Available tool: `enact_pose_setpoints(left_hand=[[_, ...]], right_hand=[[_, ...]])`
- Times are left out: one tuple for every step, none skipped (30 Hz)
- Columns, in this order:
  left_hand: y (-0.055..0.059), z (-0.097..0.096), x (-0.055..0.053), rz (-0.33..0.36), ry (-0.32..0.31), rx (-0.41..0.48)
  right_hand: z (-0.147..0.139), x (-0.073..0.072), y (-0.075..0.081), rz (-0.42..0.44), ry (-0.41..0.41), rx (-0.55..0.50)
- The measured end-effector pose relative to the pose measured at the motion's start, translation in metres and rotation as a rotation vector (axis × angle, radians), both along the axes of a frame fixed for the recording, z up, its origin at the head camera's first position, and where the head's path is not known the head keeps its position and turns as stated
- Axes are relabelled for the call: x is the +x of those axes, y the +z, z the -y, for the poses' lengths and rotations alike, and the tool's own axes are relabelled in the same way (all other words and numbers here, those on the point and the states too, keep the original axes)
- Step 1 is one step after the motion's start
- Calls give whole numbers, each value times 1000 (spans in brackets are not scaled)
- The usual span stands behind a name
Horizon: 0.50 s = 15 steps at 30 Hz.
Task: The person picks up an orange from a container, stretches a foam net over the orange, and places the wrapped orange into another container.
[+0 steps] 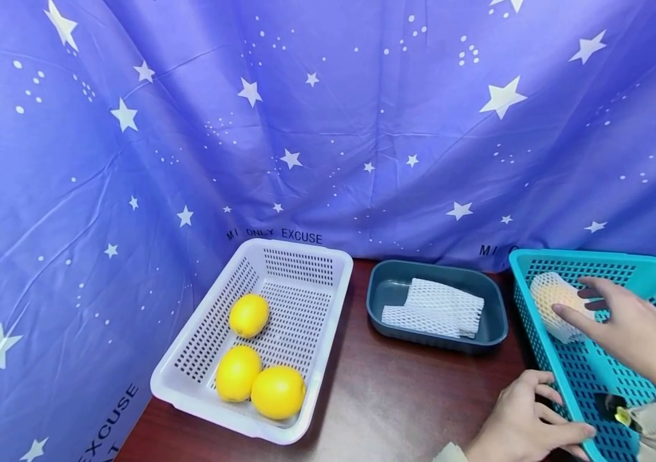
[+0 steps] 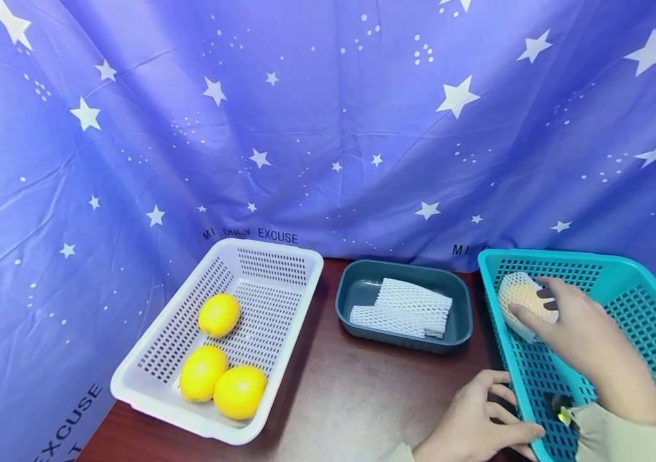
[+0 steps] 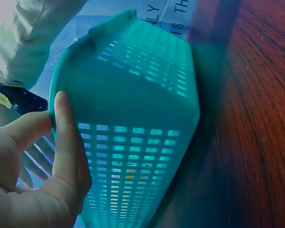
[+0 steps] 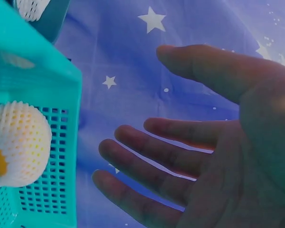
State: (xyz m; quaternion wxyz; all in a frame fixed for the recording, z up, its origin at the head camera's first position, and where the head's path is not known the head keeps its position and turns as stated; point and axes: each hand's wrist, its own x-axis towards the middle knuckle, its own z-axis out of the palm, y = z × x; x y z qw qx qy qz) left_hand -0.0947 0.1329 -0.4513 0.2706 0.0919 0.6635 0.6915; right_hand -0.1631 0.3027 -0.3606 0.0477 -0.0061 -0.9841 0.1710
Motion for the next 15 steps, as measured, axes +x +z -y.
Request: enact_pose_setpoints(left_hand=[[0, 0, 0, 10, 0, 12], [0, 0, 0, 18, -2, 23], [0, 1, -1, 17, -3, 29], [0, 1, -1, 7, -2, 26], [0, 1, -1, -18, -1, 14], [0, 1, -2, -45, -1, 2], [0, 2, -2, -78, -2, -17], [0, 2, -2, -104, -3, -30], [0, 2, -3, -132, -6, -42], [0, 3, -3, -156, -10, -49], [-1, 4, -4, -176, -17, -51], [-1, 5, -5, -194, -25, -56], [-2, 6, -6, -207, -31, -58], [-3, 8, -7, -213, -34, -54], [-3, 9, -9, -225, -32, -55]], right_hand=[[1, 1, -1, -2, -2, -4], [2, 3, -2, -4, -3, -8], [4, 5, -2, -4, -3, -13], [5, 6, -3, -2, -5, -21], [7, 8, -4, -2, -4, -26], [9, 9, -4, -6, 0, -31], [11, 11, -5, -1, 4, -37], [13, 12, -6, -1, 5, -40], [15, 13, -7, -1, 3, -44], [16, 14, -7, -4, 5, -46], [17, 14, -8, -8, 6, -48], [18, 15, -9, -9, 4, -52], [19, 16, -11, -11, -1, -57], [20, 17, -12, -20, -3, -63], [21, 18, -13, -25, -4, -73]])
